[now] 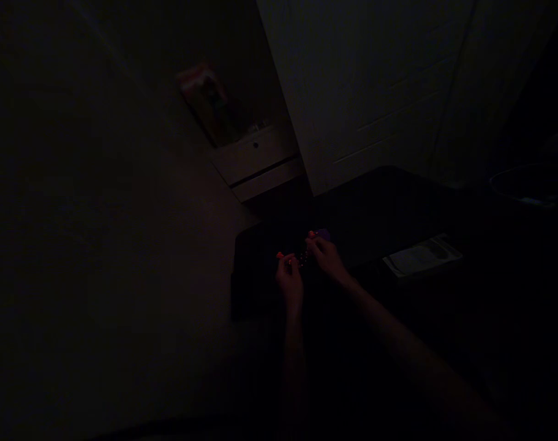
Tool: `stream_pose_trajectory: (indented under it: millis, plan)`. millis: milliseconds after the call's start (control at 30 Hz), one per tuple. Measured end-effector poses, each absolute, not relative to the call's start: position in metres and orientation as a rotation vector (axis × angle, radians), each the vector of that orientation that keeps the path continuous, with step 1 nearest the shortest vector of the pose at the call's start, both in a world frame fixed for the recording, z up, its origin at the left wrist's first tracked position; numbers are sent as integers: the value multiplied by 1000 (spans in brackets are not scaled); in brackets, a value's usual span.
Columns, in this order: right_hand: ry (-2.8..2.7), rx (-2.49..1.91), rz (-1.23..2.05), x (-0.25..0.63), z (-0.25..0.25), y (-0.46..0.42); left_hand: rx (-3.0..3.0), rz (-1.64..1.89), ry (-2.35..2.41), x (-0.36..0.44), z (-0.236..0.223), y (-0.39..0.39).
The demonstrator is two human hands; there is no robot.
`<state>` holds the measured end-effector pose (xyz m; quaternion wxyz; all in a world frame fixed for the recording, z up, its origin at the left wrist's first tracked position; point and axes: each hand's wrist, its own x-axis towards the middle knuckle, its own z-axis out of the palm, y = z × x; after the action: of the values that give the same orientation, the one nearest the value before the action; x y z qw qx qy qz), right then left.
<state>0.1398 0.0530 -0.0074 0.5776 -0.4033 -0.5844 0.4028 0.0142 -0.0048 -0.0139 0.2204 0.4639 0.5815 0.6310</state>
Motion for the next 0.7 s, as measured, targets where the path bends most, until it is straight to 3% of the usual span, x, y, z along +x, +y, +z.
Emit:
stream_pose_trajectory:
  millis: [700]
  plan:
    - [-1395,-880,956,137,-13,54,1200,1808,1586,13,-17,-3]
